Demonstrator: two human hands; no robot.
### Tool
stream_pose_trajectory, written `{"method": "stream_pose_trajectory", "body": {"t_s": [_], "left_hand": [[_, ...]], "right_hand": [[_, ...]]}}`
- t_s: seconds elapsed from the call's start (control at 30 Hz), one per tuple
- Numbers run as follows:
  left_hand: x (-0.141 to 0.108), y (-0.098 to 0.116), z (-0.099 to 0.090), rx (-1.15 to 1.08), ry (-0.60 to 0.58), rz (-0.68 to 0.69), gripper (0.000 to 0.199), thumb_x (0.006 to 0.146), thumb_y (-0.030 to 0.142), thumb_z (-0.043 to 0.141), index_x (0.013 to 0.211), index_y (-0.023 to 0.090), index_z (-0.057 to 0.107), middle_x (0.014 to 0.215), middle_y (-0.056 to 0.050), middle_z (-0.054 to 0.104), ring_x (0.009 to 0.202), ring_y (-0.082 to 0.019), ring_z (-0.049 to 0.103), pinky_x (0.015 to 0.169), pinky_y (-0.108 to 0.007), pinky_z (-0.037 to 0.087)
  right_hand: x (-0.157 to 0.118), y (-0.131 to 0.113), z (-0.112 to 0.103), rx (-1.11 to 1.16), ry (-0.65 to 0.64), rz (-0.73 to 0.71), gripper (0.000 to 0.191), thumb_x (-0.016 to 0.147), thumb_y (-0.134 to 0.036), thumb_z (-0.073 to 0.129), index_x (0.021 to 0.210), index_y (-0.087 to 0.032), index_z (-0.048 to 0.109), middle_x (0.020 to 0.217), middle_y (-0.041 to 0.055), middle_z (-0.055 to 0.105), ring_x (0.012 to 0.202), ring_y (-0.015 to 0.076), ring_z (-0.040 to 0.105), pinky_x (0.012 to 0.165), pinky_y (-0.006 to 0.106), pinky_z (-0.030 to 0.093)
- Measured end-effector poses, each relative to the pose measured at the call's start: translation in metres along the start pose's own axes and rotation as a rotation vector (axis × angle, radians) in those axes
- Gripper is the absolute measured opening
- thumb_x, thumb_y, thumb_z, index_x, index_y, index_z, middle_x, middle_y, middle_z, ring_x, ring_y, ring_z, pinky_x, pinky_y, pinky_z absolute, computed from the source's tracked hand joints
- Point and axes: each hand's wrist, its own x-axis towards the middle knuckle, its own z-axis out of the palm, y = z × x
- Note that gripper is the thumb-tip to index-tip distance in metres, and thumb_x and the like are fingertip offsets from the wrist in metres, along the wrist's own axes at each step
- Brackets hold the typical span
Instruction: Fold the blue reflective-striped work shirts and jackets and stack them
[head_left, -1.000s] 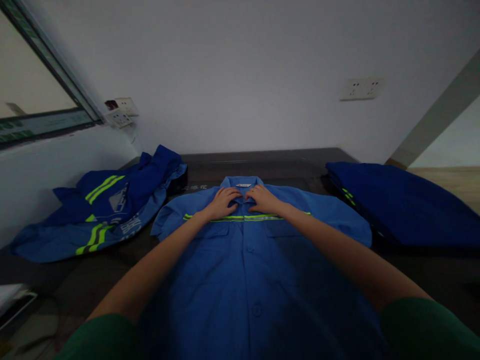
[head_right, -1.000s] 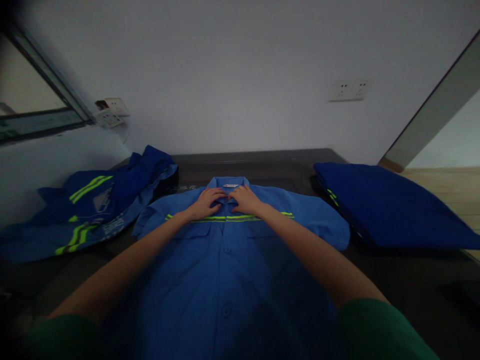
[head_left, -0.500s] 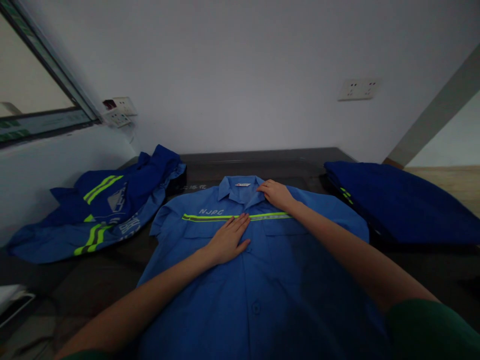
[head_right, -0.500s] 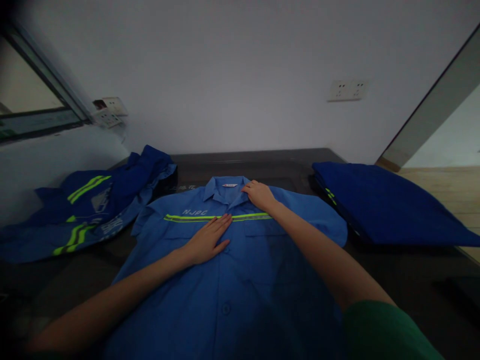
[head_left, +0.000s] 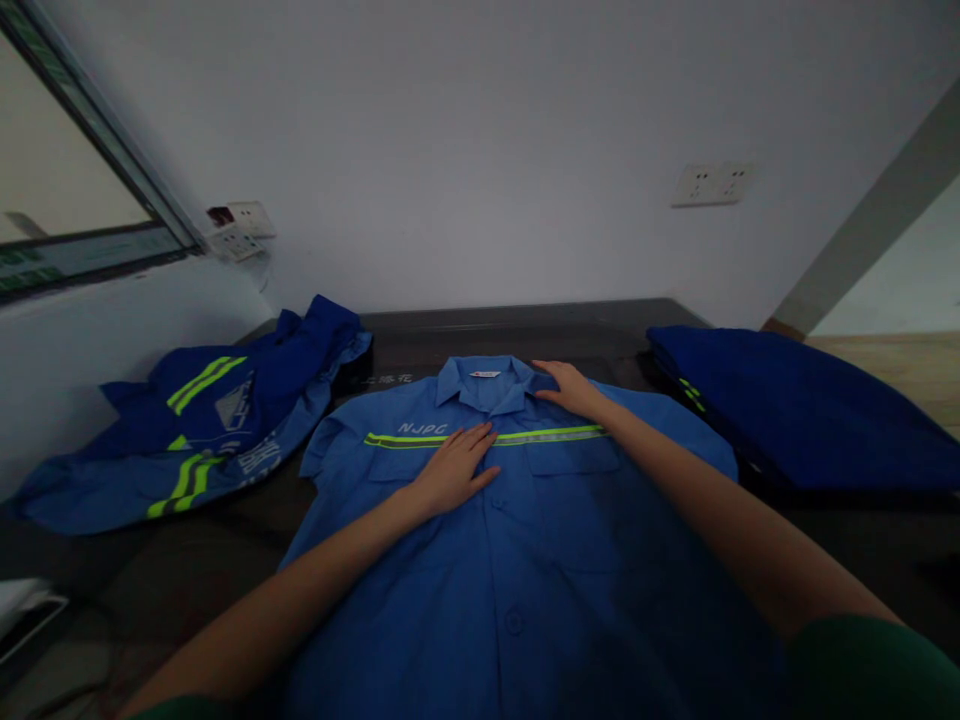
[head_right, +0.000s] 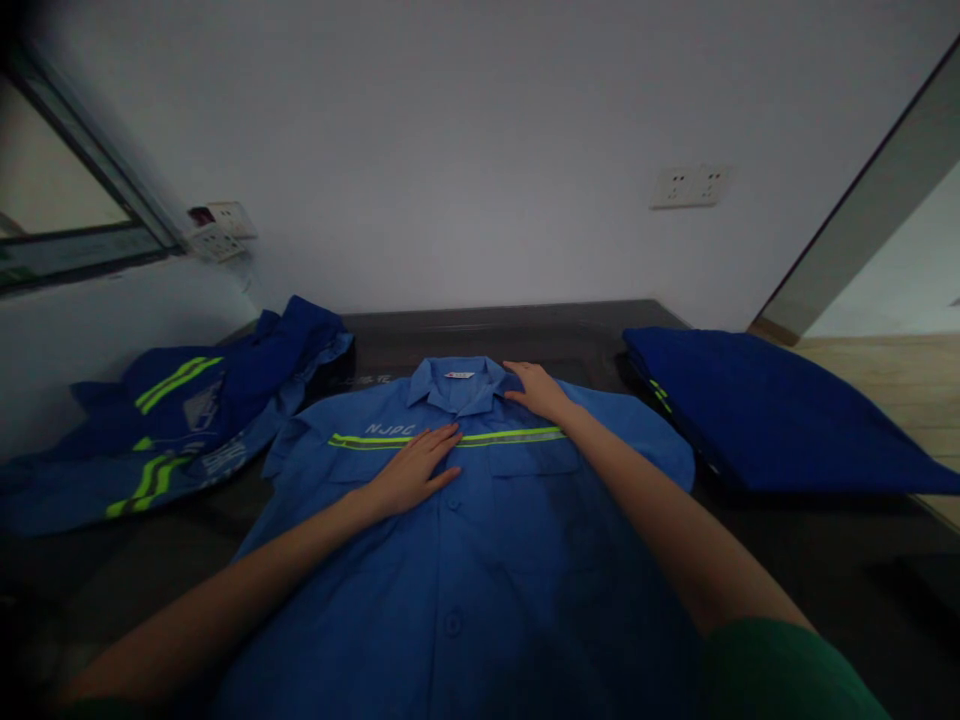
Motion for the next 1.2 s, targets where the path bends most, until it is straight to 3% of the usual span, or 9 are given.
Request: {"method": "stream_pose_trajectory", "body": {"t_s": [0.13,0.3,0.4,0.5,0.67,0.77,0.97,1.1,1.2], "left_hand": [[-0.001,-0.001,0.007,-0.027,0.090,0.004,0.052,0.094,0.041,0.048,0.141,0.018,0.043,0.150,-0.011,0.039,0.138,-0.025,0.035,0.114,-0.044,0.029],[-0.002,-0.005,0.005,-0.167,0.205,0.025,0.041,0.094,0.033,0.049,0.132,0.020,0.051,0.140,-0.010,0.050,0.129,-0.023,0.046,0.109,-0.042,0.036],[0.018,-0.025,-0.013,-0.255,0.391,-0.031,0.028,0.094,0.026,0.045,0.118,0.019,0.058,0.122,-0.009,0.060,0.117,-0.020,0.054,0.103,-0.037,0.041],[0.057,-0.060,-0.036,-0.236,0.510,-0.248,0.026,0.089,0.018,0.048,0.112,0.017,0.059,0.112,-0.009,0.062,0.109,-0.020,0.057,0.100,-0.034,0.043],[0.121,-0.109,-0.054,-0.121,0.302,-0.797,0.049,0.083,0.038,0.060,0.123,0.011,0.053,0.129,-0.019,0.049,0.118,-0.029,0.055,0.099,-0.035,0.042],[0.139,-0.118,-0.051,-0.118,0.131,-0.953,0.060,0.078,0.047,0.063,0.125,0.010,0.053,0.135,-0.024,0.043,0.117,-0.035,0.056,0.095,-0.038,0.045],[0.155,-0.124,-0.049,-0.034,0.095,-0.918,0.057,0.075,0.047,0.064,0.122,0.014,0.059,0.130,-0.024,0.053,0.118,-0.038,0.056,0.092,-0.045,0.047],[0.160,-0.141,-0.057,-0.033,0.073,-0.872,0.037,0.075,0.033,0.064,0.108,0.018,0.069,0.117,-0.019,0.065,0.110,-0.036,0.062,0.087,-0.042,0.050],[0.160,-0.153,-0.059,-0.052,0.079,-0.837,0.029,0.077,0.027,0.061,0.103,0.021,0.072,0.113,-0.013,0.069,0.106,-0.030,0.064,0.086,-0.036,0.051]], "right_hand": [[-0.007,0.019,-0.005,-0.067,-0.028,0.209,0.042,0.090,-0.034,0.058,0.128,-0.015,0.058,0.125,0.0157,0.062,0.116,0.0270,0.057,0.100,0.042,0.044],[-0.009,0.019,-0.013,-0.113,-0.023,0.307,0.032,0.089,-0.030,0.060,0.115,-0.012,0.066,0.114,0.0175,0.065,0.110,0.0279,0.059,0.095,0.040,0.045],[0.005,0.004,-0.021,-0.118,-0.003,0.299,0.027,0.091,-0.028,0.056,0.113,-0.015,0.067,0.116,0.0142,0.064,0.113,0.0259,0.056,0.096,0.037,0.044],[0.031,-0.020,-0.022,-0.112,-0.005,0.276,0.024,0.093,-0.027,0.053,0.112,-0.020,0.065,0.116,0.0086,0.064,0.112,0.0208,0.056,0.094,0.031,0.044],[0.070,-0.060,-0.003,-0.153,-0.060,0.333,0.039,0.085,-0.033,0.065,0.119,-0.016,0.057,0.119,0.0146,0.061,0.111,0.0275,0.057,0.087,0.036,0.049],[0.083,-0.071,0.009,-0.186,-0.088,0.386,0.041,0.086,-0.019,0.061,0.124,-0.012,0.053,0.125,0.0210,0.057,0.117,0.0319,0.054,0.088,0.041,0.049],[0.104,-0.054,0.001,-0.154,-0.162,0.462,0.034,0.090,-0.010,0.047,0.123,-0.012,0.057,0.118,0.0220,0.063,0.112,0.0287,0.061,0.091,0.040,0.049],[0.119,-0.030,-0.013,-0.087,-0.252,0.530,0.028,0.083,-0.011,0.060,0.110,-0.012,0.067,0.114,0.0209,0.067,0.108,0.0293,0.064,0.090,0.037,0.051],[0.126,-0.017,-0.018,-0.009,-0.335,0.578,0.026,0.074,-0.010,0.072,0.100,-0.012,0.072,0.096,0.0155,0.073,0.088,0.0251,0.071,0.080,0.032,0.055]]}}
